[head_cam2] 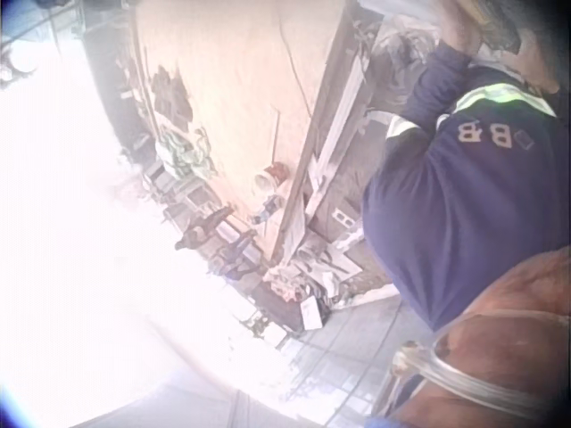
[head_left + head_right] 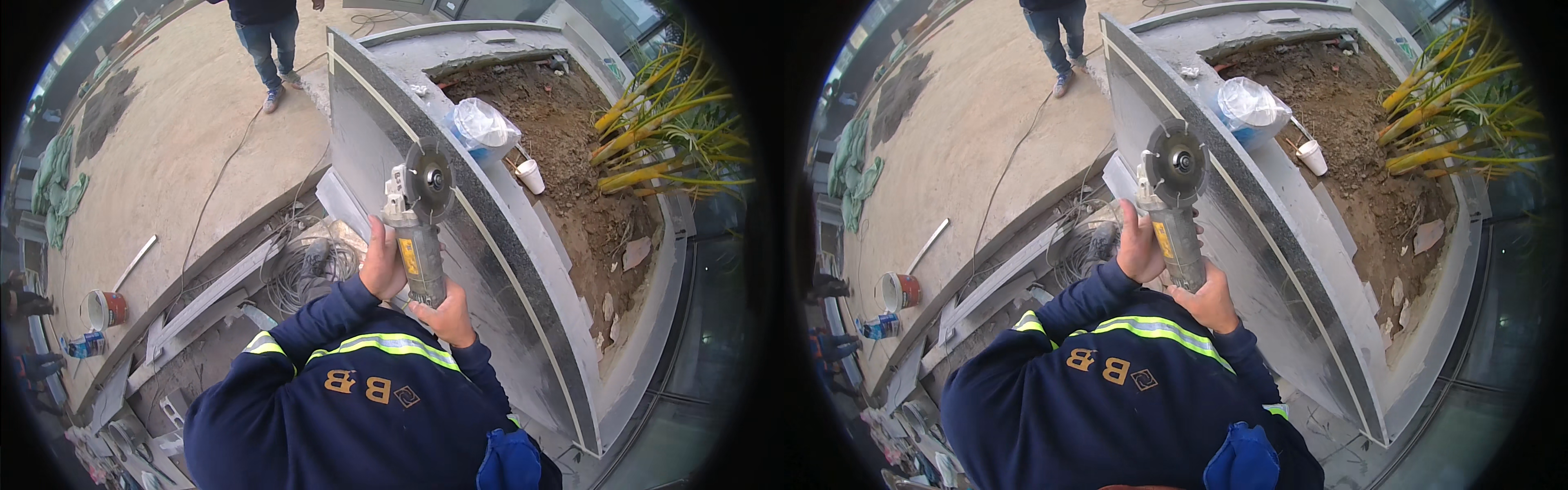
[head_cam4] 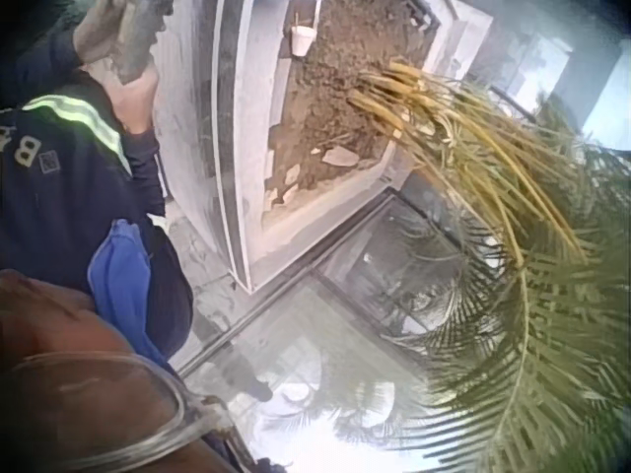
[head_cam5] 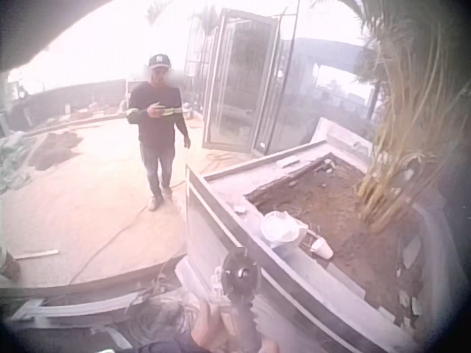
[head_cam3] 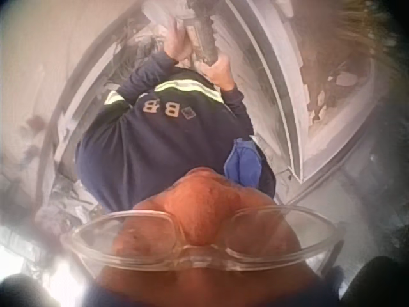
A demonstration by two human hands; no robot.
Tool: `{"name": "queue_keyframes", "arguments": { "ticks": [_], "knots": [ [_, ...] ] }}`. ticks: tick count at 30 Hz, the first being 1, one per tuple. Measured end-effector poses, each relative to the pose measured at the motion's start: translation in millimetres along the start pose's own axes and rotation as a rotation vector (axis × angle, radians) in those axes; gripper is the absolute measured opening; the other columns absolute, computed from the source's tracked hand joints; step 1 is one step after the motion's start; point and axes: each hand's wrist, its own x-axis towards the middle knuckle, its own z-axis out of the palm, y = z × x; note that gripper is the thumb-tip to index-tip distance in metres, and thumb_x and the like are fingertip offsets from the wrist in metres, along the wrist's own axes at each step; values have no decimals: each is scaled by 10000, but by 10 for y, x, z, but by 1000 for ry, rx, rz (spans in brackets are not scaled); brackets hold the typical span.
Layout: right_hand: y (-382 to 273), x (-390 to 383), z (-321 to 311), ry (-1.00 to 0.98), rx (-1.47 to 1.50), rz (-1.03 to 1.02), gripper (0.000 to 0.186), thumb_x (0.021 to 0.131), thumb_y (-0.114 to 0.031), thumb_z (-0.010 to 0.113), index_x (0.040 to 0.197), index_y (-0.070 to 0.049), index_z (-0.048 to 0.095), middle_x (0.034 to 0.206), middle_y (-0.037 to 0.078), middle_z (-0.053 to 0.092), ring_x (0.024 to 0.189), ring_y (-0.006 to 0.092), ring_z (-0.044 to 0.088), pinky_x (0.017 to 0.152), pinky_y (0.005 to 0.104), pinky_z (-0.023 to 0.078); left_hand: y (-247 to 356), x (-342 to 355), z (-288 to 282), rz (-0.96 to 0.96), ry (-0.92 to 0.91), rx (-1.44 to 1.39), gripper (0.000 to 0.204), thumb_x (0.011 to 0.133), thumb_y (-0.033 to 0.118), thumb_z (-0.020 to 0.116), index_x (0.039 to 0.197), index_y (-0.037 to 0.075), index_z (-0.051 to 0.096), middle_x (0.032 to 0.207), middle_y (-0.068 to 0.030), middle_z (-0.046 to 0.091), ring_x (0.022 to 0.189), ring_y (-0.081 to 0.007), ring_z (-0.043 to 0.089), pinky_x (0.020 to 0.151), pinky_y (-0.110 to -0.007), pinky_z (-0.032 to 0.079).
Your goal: The person uses an angle grinder to smooth the edges of a concrete planter structure. They move the tool along the vertical and horizontal edges, pausing briefly to reposition. Another worker is visible nearby but not directly involved in the grinding.
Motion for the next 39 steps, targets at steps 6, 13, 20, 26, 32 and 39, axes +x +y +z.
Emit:
{"name": "queue_keyframes", "arguments": {
  "ticks": [6,13,20,26,32,39],
  "knots": [
    [338,-94,-62,-40,65,35,585,768,-171,786,1261,86,606,1109,187,727,1033,237,673,934,373,527,35,102,-278,-144,-28,-116,746,981,715,413,1342,93,614,1192,-146,638,1102,-338,614,981,-553,504],
    [120,-370,-135,52,96,182,409,667,-149,839,942,78,638,684,152,718,615,267,715,591,375,562,-64,250,-376,-293,-353,-13,730,969,559,550,1453,16,490,1319,-190,595,1212,-334,596,1105,-544,448],
    [166,-560,61,282,-77,186,486,609,-224,873,945,49,651,894,255,728,884,410,736,775,479,565,-75,200,-153,-504,-368,-38,656,993,463,582,1407,-36,481,1320,-200,515,1239,-350,520,1149,-535,366],
    [149,-543,-30,257,-80,135,439,624,-188,831,941,37,627,902,235,718,885,387,725,773,460,551,-61,244,-85,-488,-355,-24,589,993,425,568,1357,-27,472,1247,-164,492,1175,-320,515,1111,-539,377],
    [249,-457,-144,148,19,20,477,631,-138,796,1037,56,637,901,221,719,867,337,723,764,414,547,-110,174,19,-387,-351,11,607,967,465,569,1341,-1,466,1249,-140,486,1146,-300,513,1061,-541,417],
    [187,-235,-275,376,-406,-508,652,683,-271,824,1178,101,622,1046,291,721,994,405,721,861,436,558,-22,227,121,-284,-196,13,653,960,622,520,1224,26,564,1144,-137,555,1058,-303,558,1001,-550,459]
  ]
}}
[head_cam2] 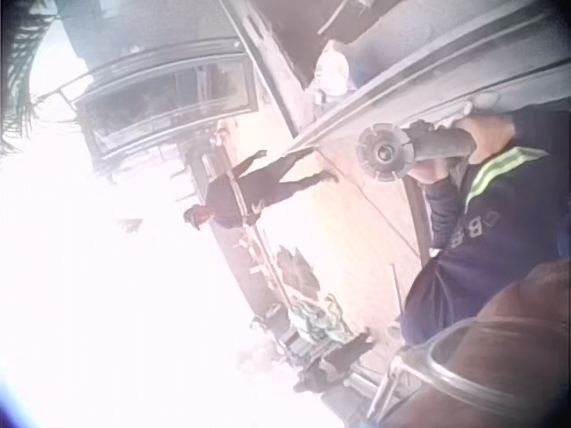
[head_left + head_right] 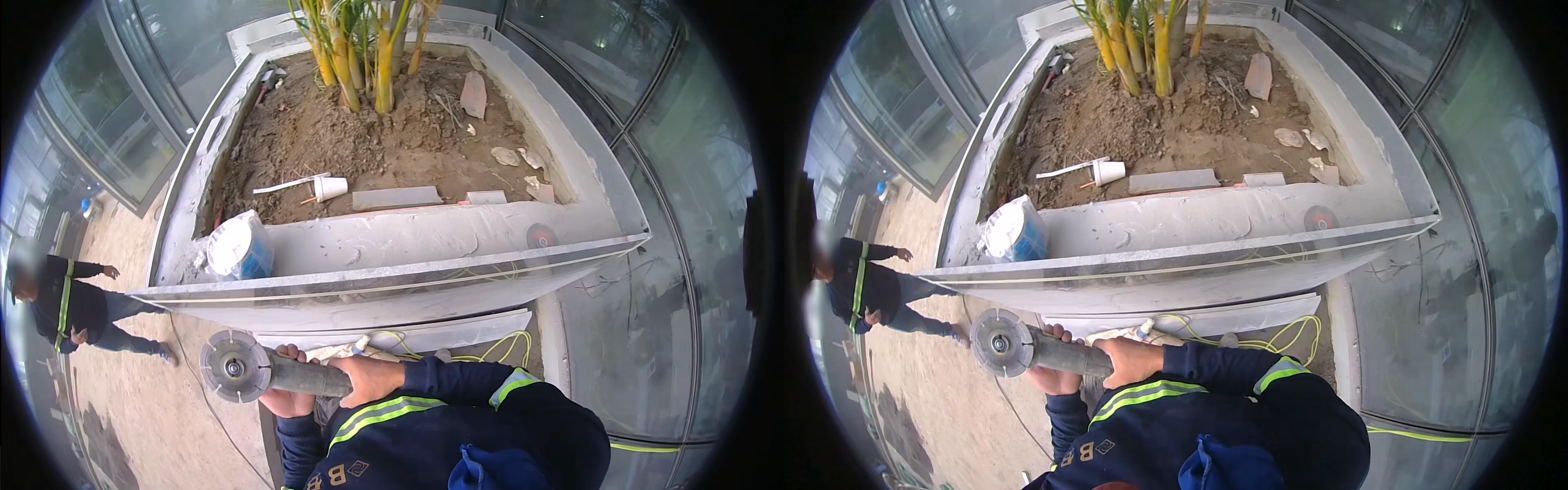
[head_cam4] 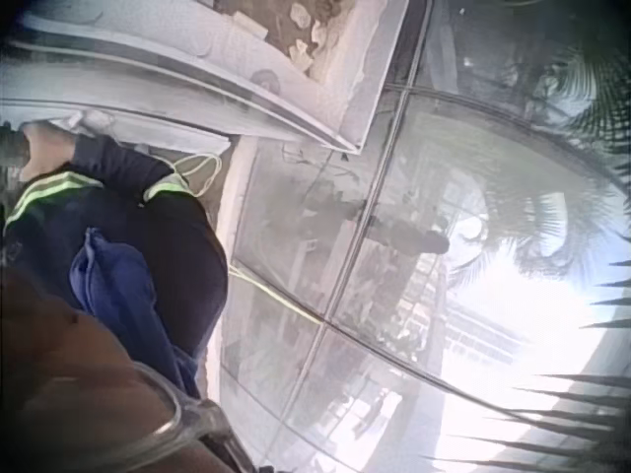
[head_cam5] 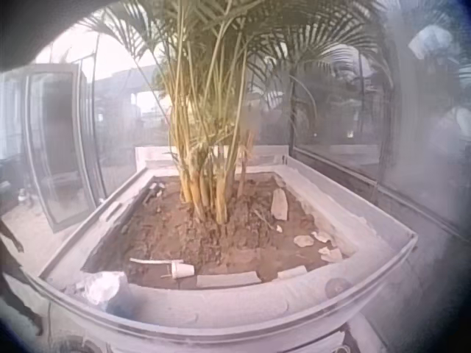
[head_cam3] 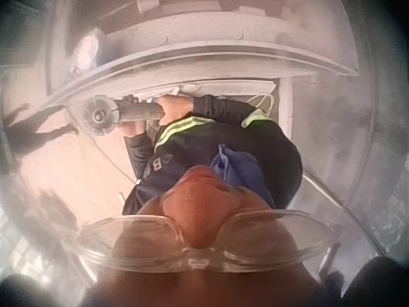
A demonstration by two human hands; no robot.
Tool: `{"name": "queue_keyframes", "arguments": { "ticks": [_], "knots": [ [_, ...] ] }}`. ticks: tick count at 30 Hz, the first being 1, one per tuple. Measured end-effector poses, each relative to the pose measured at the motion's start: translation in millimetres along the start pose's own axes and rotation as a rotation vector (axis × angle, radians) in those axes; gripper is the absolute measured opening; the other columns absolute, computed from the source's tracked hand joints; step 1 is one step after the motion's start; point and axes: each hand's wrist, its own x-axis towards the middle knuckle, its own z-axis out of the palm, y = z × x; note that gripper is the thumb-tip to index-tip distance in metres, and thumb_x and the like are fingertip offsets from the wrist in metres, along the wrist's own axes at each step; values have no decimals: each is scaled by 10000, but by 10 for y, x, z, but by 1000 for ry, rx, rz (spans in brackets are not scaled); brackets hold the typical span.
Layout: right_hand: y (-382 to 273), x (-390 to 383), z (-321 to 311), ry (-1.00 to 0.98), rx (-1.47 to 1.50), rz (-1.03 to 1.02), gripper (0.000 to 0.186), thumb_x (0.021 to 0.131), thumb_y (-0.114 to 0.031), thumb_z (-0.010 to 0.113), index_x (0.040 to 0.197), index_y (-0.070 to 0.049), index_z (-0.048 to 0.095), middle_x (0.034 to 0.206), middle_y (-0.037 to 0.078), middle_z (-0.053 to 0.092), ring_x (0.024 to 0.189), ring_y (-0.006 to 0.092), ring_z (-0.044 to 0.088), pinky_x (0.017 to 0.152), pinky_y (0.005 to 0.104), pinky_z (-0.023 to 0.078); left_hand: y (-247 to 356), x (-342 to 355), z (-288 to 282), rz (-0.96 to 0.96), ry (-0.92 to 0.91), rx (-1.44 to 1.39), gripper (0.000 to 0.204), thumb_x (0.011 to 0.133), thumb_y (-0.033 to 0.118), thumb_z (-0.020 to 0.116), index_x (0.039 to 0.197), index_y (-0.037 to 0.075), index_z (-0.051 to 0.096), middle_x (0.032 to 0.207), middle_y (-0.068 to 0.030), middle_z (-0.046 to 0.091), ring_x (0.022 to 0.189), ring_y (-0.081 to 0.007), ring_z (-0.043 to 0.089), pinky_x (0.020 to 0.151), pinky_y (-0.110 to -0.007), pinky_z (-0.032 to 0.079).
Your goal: The person uses an angle grinder to smooth the edges of a concrete planter structure. They move the tool along the vertical and horizontal edges, pausing briefly to reposition. Another worker is visible nearby but not directly involved in the grinding.
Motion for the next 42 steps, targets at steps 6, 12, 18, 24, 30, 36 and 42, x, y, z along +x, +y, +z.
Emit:
{"name": "queue_keyframes", "arguments": {
  "ticks": [6,12,18,24,30,36,42],
  "knots": [
    [19,59,131,-277,481,364,590,738,-176,800,1217,105,597,1053,253,707,982,327,707,899,393,548,198,-38,39,-23,56,17,685,966,600,529,1301,3,574,1213,-149,589,1112,-325,585,1038,-557,461],
    [34,12,214,-390,637,488,588,761,-154,817,1242,108,603,1088,182,715,1020,249,690,949,369,534,165,-169,-27,57,228,-106,621,985,569,467,1223,25,648,1132,-214,677,1027,-389,654,916,-560,547],
    [205,102,312,-609,725,553,535,783,-112,804,1253,58,615,1056,119,704,973,184,656,943,343,524,174,-203,-249,153,406,-214,632,954,579,450,1177,26,659,980,-235,699,882,-398,680,826,-547,572],
    [308,675,854,-770,833,784,373,833,-91,743,1179,3,640,932,63,691,799,113,652,740,289,540,694,-124,-753,219,461,-288,660,953,614,429,1123,27,678,937,-205,710,854,-369,684,817,-513,573],
    [354,1099,1390,-847,909,918,327,846,-73,735,1149,7,642,905,57,685,768,118,661,713,291,551,1160,-141,-1272,302,500,-307,669,946,588,382,1126,10,666,921,-226,696,822,-364,683,779,-512,576],
    [302,1178,1538,-758,553,600,403,798,-106,783,1150,35,647,984,90,725,901,176,676,857,350,544,1272,-142,-1256,337,401,-287,727,995,664,315,1190,48,647,931,-182,690,821,-313,680,770,-472,571],
    [235,1334,1380,-734,577,666,350,815,-55,764,1130,41,646,950,70,718,832,122,653,772,315,548,1158,6,-1266,376,246,-295,873,1008,777,241,1282,43,627,1076,-200,690,997,-328,683,934,-492,558]
  ]
}}
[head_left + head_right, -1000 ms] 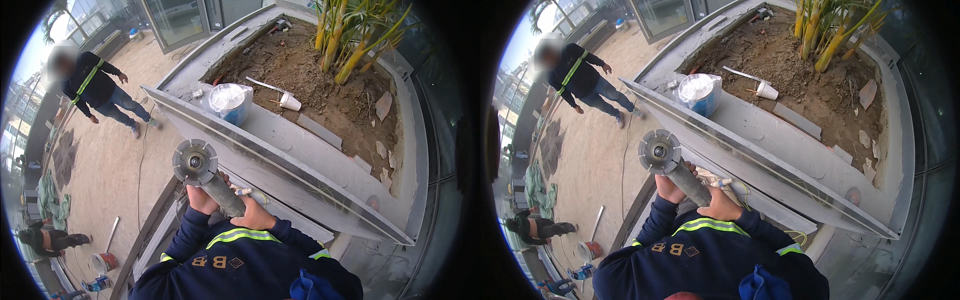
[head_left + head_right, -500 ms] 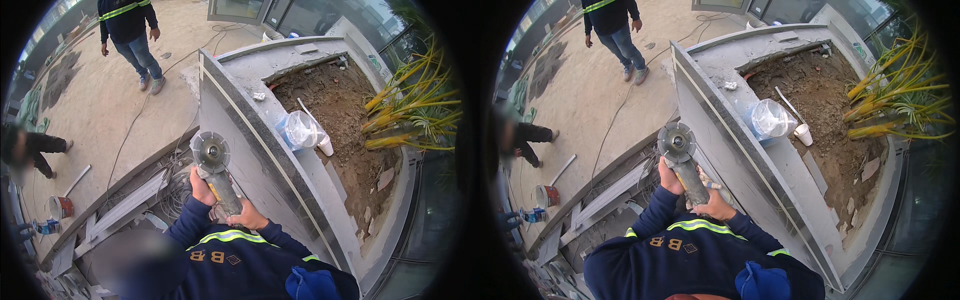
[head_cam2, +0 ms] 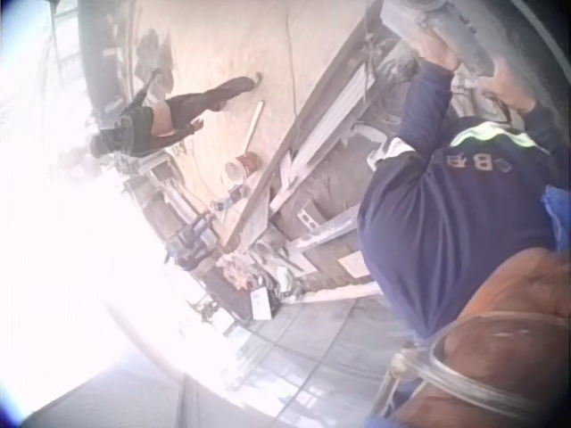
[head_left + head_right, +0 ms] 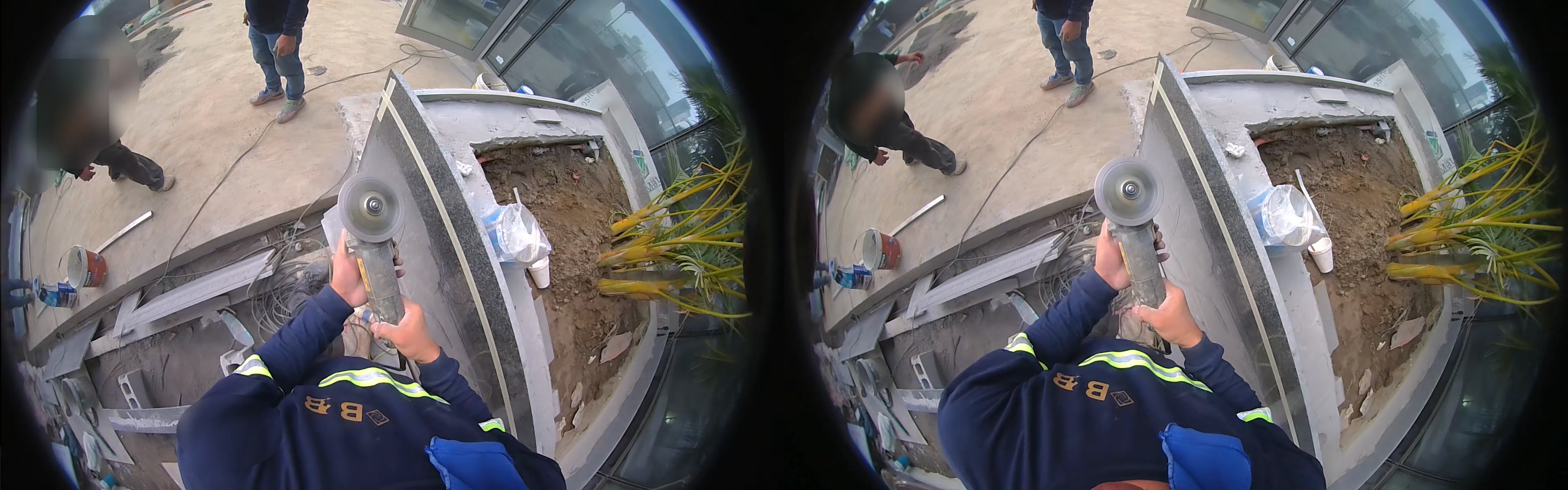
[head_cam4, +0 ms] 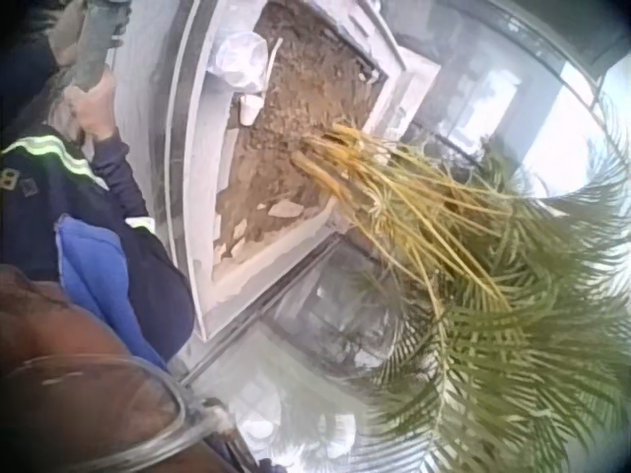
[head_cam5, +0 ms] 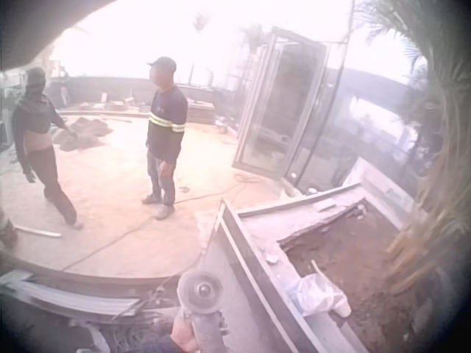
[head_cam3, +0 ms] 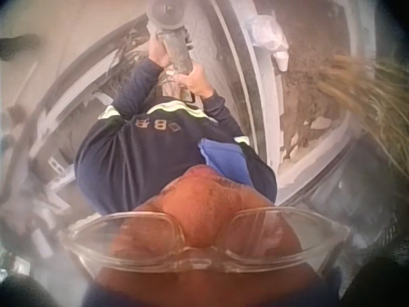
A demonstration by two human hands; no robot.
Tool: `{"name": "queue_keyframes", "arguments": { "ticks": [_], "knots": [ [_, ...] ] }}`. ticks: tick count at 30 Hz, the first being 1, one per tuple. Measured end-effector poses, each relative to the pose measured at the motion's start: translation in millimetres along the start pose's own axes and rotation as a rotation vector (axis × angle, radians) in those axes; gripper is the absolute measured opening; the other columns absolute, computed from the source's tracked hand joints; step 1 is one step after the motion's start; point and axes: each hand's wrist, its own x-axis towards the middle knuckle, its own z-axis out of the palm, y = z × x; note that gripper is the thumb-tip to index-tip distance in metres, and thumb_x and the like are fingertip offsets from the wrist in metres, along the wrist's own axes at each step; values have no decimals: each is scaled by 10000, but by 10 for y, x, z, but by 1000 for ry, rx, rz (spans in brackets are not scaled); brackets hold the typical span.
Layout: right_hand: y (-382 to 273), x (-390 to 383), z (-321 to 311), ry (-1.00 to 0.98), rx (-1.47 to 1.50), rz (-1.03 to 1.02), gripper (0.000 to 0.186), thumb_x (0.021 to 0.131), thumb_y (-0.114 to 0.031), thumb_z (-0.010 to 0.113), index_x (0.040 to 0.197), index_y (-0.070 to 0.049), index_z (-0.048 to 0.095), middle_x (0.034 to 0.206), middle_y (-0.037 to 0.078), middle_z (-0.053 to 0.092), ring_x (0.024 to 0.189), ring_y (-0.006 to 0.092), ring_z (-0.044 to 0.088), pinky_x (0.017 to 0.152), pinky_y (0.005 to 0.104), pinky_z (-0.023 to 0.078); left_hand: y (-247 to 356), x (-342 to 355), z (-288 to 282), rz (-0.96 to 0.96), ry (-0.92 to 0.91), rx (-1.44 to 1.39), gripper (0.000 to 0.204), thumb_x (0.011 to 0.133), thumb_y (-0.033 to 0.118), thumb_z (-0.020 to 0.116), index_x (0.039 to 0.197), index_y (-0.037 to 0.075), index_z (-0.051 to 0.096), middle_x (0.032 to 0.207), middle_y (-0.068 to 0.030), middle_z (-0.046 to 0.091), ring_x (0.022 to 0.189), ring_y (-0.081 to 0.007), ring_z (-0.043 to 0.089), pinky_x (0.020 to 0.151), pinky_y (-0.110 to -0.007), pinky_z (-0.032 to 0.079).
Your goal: The person uses an angle grinder to smooth the edges of a concrete planter structure. They move the tool along the vertical and horizontal edges, pausing briefly to reposition. Another worker is visible nearby but not directly involved in the grinding.
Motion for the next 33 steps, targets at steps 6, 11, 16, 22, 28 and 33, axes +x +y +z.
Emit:
{"name": "queue_keyframes", "arguments": {
  "ticks": [6,11,16,22,28,33],
  "knots": [
    [-155,250,-113,64,51,-15,333,806,-17,752,1113,49,639,949,69,692,840,145,687,759,310,561,-334,-227,-33,29,0,313,847,979,730,513,1402,-3,504,1296,-166,646,1184,-284,655,1042,-473,527],
    [-219,898,-169,141,-153,-153,305,797,-38,753,1064,51,637,893,61,698,779,129,663,714,301,545,69,326,-68,131,81,592,633,901,373,816,1319,-15,542,1155,-162,707,1037,-228,708,907,-384,592],
    [-278,1661,-289,148,-203,-103,291,786,-22,732,1049,44,627,864,64,708,746,126,678,672,294,548,534,889,-151,168,141,610,509,915,323,787,1224,-42,613,1066,-150,724,959,-219,727,851,-364,605],
    [-457,2030,-210,146,-188,-56,440,800,-69,774,1193,60,625,1078,148,714,968,213,703,859,364,560,834,1109,-232,192,146,617,539,908,313,796,1274,-27,594,1080,-139,715,985,-209,707,884,-361,583],
    [-242,1606,8,69,-107,-4,489,789,-58,774,1225,76,597,1037,143,723,937,206,710,835,358,572,628,562,-315,194,196,636,493,916,318,785,1226,-30,624,1100,-145,727,990,-210,713,892,-359,585],
    [-224,1090,2,78,-170,-182,511,789,-101,780,1223,90,588,1023,166,716,937,228,705,845,365,566,263,180,-59,219,209,604,492,923,329,777,1218,-36,630,1104,-154,727,994,-227,720,901,-372,589]
  ]
}}
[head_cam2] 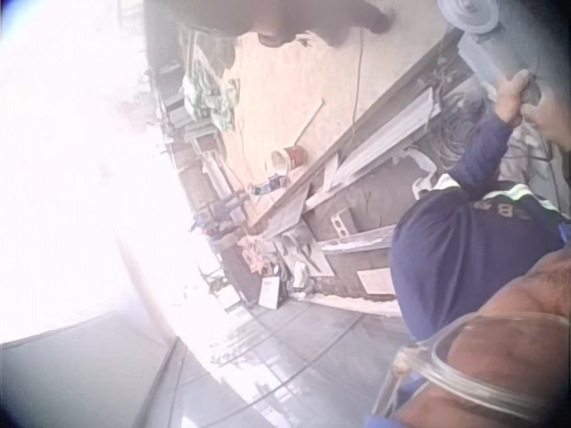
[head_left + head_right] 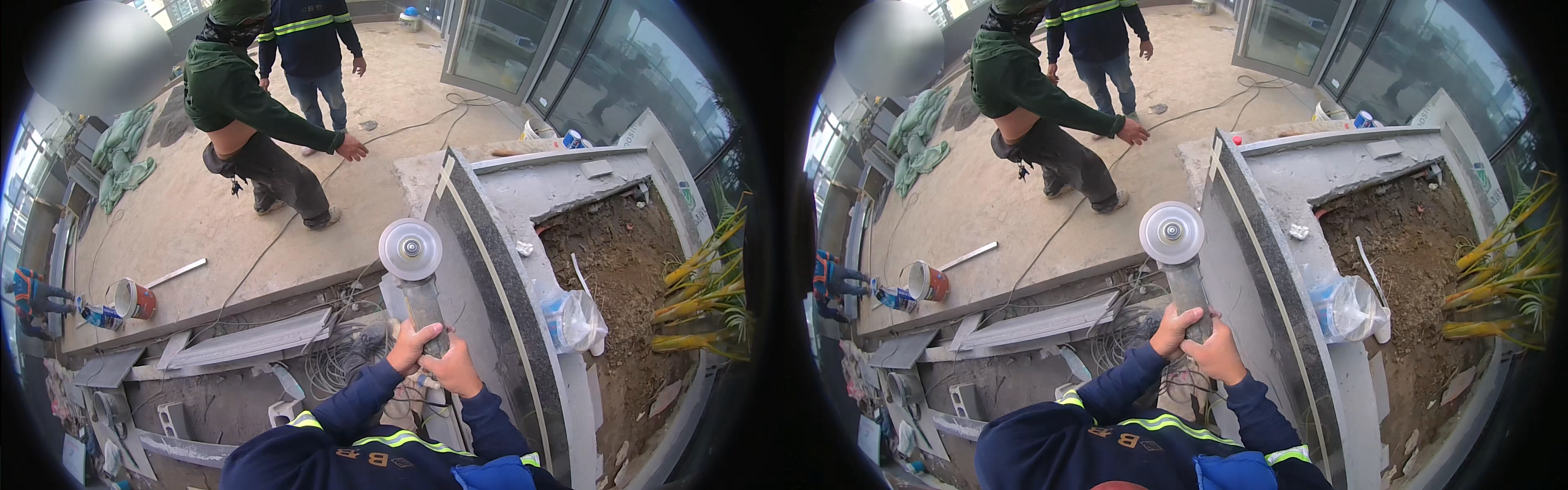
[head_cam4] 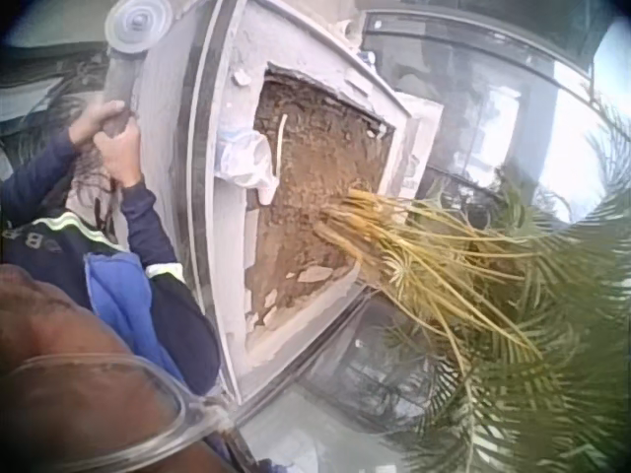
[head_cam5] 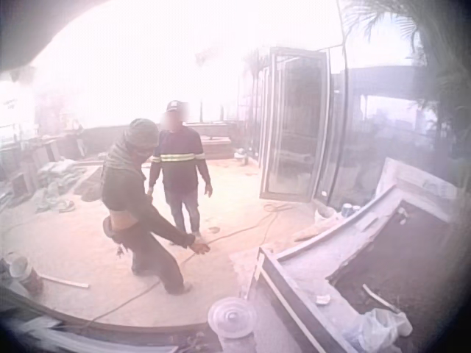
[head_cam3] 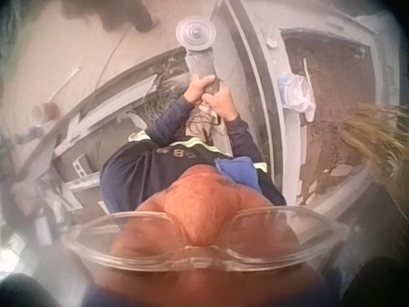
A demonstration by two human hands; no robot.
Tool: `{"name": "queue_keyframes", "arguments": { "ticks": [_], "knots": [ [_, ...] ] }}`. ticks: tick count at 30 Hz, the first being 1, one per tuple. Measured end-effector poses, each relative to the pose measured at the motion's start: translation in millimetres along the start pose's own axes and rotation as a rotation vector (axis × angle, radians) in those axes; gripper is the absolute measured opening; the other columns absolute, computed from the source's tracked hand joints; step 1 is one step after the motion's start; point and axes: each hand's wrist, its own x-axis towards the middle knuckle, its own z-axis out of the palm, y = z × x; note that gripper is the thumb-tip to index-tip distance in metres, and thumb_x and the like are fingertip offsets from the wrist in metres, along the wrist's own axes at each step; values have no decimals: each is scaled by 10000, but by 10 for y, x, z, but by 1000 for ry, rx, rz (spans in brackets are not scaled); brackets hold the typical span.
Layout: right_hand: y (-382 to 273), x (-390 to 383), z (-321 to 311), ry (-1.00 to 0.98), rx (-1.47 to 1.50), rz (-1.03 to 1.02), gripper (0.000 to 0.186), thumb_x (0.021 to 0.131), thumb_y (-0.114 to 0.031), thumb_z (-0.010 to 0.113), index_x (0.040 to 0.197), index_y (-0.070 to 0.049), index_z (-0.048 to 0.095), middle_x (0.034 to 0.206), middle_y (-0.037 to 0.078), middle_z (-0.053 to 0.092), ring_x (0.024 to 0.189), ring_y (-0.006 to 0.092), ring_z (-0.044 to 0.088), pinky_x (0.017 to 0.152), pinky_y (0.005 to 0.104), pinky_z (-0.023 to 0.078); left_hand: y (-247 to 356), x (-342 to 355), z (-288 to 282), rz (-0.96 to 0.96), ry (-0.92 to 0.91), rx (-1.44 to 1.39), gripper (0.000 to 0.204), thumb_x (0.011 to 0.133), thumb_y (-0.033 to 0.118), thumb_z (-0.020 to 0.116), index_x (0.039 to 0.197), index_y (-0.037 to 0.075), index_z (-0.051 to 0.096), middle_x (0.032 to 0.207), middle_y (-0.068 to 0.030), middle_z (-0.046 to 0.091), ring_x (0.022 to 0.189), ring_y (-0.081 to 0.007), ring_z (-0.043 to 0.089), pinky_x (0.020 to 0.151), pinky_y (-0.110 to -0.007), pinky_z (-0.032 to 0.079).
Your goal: The person uses an angle grinder to smooth the edges of a concrete planter structure. They move the tool along the vertical and horizontal edges, pausing briefly to reposition. Another worker is visible nearby but not directly involved in the grinding.
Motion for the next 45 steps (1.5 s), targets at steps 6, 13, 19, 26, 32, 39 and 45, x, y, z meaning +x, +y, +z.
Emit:
{"name": "queue_keyframes", "arguments": {
  "ticks": [6,13,19,26,32,39,45],
  "knots": [
    [-111,-509,-183,39,-36,-28,528,780,-121,790,1231,79,600,1074,196,710,986,293,705,897,387,551,-115,-312,374,-21,-58,24,523,924,370,781,1200,-49,634,1109,-176,724,1000,-245,724,900,-389,593],
    [-225,-978,-192,36,-66,41,542,777,-126,818,1236,74,610,1118,202,702,1052,297,699,929,380,543,-176,-535,455,-82,-209,-164,602,908,357,804,1301,-24,554,1087,-167,697,1030,-292,720,911,-429,603],
    [-113,-1207,-219,-5,-189,-101,630,801,-194,860,1305,83,602,1137,197,718,999,328,718,929,397,552,-352,-686,461,-118,-166,-292,580,897,208,793,1357,23,492,1068,-127,669,975,-291,726,881,-457,621],
    [-1175,-1313,-890,-6,-540,68,726,813,-221,893,1393,75,571,1193,201,719,919,213,728,768,313,583,-206,-685,407,-75,-182,-259,410,895,191,791,1201,-4,599,1034,-123,685,908,-259,727,821,-437,630],
    [-2229,-1162,-1317,467,-520,-435,605,983,-161,754,1464,92,489,1118,156,690,876,166,676,815,278,533,-231,-616,356,-26,-143,-318,399,892,162,797,1202,4,602,1037,-108,687,889,-236,716,791,-439,630],
    [-2962,-405,-1318,535,-803,-577,552,1041,-184,680,1495,70,495,1078,95,724,813,83,637,732,229,487,-228,-632,187,-34,-64,-358,333,896,147,799,1149,4,637,1001,-97,699,864,-224,723,768,-422,626],
    [-3425,181,-1285,531,-1015,-661,521,1049,-215,672,1508,-6,540,968,75,731,734,75,610,686,239,484,-221,-616,65,-42,-18,-333,305,908,142,784,1136,-9,649,1007,-107,703,873,-233,727,777,-444,634]
  ]
}}
